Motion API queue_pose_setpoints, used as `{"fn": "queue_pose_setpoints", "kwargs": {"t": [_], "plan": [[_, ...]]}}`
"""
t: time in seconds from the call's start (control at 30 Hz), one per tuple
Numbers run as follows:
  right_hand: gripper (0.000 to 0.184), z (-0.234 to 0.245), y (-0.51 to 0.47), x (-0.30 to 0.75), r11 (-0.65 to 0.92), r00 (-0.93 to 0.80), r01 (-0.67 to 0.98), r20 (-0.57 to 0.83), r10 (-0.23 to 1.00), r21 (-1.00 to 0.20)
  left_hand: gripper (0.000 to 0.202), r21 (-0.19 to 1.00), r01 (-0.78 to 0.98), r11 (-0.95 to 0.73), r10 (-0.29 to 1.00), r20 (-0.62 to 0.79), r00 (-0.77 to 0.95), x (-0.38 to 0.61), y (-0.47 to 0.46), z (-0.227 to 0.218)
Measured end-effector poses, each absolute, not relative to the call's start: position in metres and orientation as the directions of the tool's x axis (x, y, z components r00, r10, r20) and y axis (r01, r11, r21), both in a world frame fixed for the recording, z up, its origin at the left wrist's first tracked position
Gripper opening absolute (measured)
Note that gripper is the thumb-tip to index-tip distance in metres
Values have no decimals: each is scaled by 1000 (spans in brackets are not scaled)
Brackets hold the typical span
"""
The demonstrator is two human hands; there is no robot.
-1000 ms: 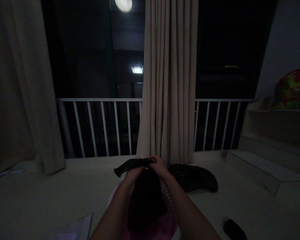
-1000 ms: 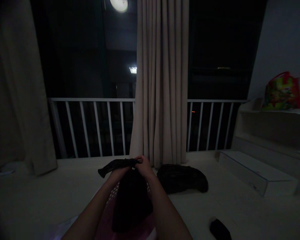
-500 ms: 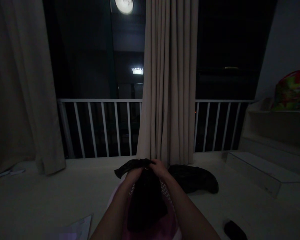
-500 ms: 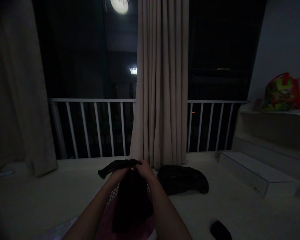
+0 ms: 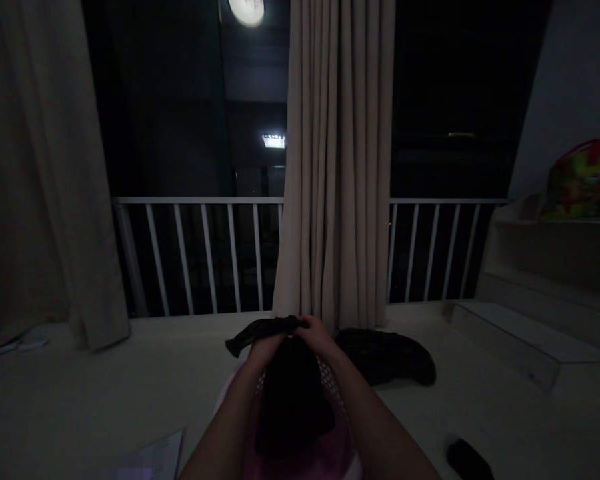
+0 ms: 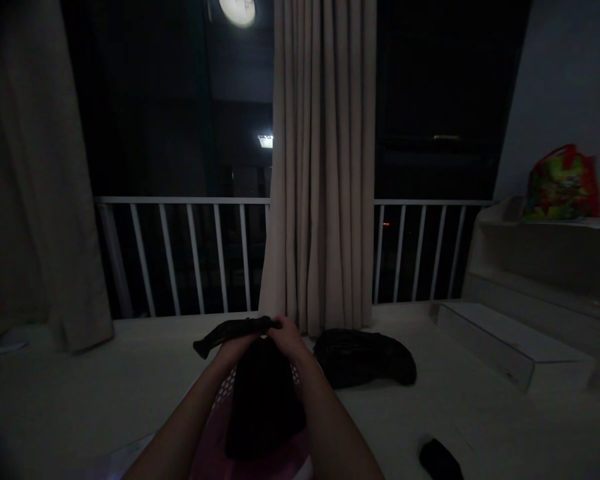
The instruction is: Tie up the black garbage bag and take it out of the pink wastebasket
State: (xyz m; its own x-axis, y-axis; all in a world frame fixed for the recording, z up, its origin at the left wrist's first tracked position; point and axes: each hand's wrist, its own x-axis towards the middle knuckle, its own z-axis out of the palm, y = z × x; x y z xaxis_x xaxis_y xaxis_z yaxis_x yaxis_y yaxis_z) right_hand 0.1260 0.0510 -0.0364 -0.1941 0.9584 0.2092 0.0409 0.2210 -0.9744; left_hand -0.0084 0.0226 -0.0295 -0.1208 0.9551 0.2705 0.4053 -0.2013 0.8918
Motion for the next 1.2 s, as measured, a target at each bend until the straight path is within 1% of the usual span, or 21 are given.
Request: {"fn": "queue_pose_setpoints", "kwargs": {"t": [0.07,0.2,0.27,0.33,0.47,0.57,0.67,0.77,0.87,1.0,1.13,1.2], "plan": [[16,-34,50,126,221,-148,24,215,965,-975,16,887,417,-196,957,266,-116,-8,24,-26],[14,-28,47,126,195,-71,17,194,978,-981,13,900,418,-120,973,190,-129,-5,21,-19],[16,-24,46,126,175,-48,-3,175,983,-985,20,915,388,-114,976,176,-129,-3,16,-17],[17,-22,45,126,161,-15,-5,161,987,-987,27,924,354,-141,973,196,-123,-1,11,-15],[13,-20,44,126,159,28,19,159,987,-987,36,934,312,-173,967,221,-124,0,5,-12],[12,-20,43,127,164,22,17,165,986,-986,40,942,289,-172,972,209,-105,0,5,-11],[11,-19,43,128,156,32,46,158,987,-987,42,941,270,-203,968,234,-87,0,5,-12],[12,-20,45,128,165,49,63,168,985,-984,48,950,247,-191,966,226,-124,0,5,-12],[16,-21,47,127,201,27,31,202,979,-979,51,959,196,-204,954,240,-181,1,7,-12],[29,-19,46,126,239,-38,-54,241,970,-970,51,965,141,-221,916,255,-310,-1,14,-15],[41,-16,42,127,199,-83,-163,214,973,-966,44,962,160,-219,883,265,-387,-6,18,-17],[42,-15,42,127,180,-81,-201,199,977,-963,41,962,172,-211,872,265,-411,-7,19,-17]]}}
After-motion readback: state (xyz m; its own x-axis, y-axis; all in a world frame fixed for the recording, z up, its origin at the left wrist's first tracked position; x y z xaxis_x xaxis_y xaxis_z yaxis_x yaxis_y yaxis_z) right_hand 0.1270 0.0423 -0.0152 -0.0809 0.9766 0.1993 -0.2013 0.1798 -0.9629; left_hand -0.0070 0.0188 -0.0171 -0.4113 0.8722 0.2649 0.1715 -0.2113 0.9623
